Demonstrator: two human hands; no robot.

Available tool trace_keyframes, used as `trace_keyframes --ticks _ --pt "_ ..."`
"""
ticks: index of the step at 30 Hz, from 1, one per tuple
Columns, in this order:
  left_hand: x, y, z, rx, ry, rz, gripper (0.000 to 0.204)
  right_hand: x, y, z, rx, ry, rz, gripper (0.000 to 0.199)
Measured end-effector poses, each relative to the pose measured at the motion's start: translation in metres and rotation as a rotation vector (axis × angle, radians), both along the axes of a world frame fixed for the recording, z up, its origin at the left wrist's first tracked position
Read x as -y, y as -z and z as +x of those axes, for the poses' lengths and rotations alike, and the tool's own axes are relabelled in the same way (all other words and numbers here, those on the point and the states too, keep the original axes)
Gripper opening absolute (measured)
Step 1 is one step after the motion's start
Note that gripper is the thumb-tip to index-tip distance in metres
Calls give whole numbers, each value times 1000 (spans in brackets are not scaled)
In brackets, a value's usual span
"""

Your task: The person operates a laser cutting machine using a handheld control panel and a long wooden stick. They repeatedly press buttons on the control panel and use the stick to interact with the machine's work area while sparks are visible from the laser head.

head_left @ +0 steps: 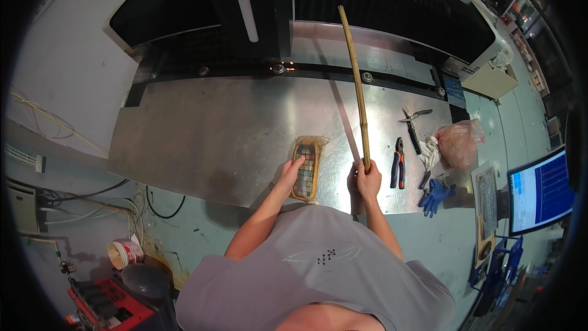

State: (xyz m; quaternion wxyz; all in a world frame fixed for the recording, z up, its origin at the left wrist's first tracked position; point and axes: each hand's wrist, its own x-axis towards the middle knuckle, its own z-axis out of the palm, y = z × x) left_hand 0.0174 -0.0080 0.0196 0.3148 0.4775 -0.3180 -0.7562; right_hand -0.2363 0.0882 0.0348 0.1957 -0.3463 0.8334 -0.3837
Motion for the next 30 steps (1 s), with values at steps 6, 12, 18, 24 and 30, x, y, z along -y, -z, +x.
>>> trace_keyframes --ticks 6,12,18,24,30 --pt "0 -2 1 7 3 -5 42 -1 -2 0 30 11 -22 35" --pt "-1 -8 0 31 -4 30 45 -6 -3 -1 47 46 -118 32" --pt "-2 -12 -1 45 -11 21 44 -9 15 -9 129 174 -236 35" --pt "-1 -10 0 13 2 24 43 -9 27 -13 169 239 -255 36" --pt "0 -1 2 9 7 6 43 -9 12 -4 129 210 -270 35"
